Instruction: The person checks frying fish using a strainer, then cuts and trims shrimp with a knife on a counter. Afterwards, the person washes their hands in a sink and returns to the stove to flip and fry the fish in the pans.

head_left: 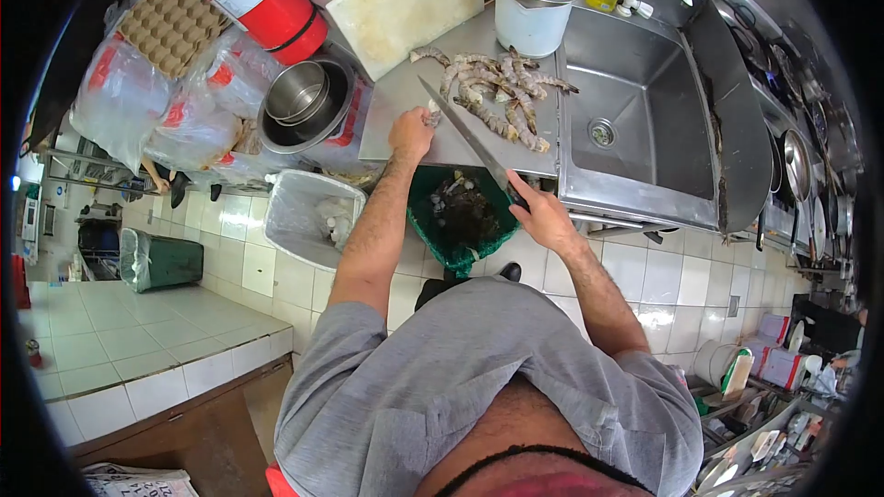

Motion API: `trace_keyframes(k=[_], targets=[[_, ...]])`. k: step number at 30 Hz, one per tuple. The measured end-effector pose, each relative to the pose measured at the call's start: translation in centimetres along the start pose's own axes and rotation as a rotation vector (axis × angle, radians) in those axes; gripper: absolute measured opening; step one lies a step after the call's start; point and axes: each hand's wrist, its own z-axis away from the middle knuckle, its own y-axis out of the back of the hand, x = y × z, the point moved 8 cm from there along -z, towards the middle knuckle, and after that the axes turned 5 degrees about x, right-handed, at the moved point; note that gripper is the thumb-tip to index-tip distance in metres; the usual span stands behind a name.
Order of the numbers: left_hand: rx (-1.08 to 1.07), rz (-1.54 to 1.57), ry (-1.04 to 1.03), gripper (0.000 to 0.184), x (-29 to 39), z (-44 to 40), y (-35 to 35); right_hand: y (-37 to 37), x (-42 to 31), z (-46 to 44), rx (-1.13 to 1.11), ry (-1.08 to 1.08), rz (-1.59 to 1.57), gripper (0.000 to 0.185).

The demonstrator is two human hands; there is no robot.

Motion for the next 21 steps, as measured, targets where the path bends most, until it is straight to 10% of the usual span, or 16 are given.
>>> trace_keyframes(k=[21], targets=[[-0.043, -0.098, -0.23, 0.021, 2.3, -0.2, 1.7, 0.6, -0.3, 0.0, -0.052, 0.01, 0.328, 0.064]])
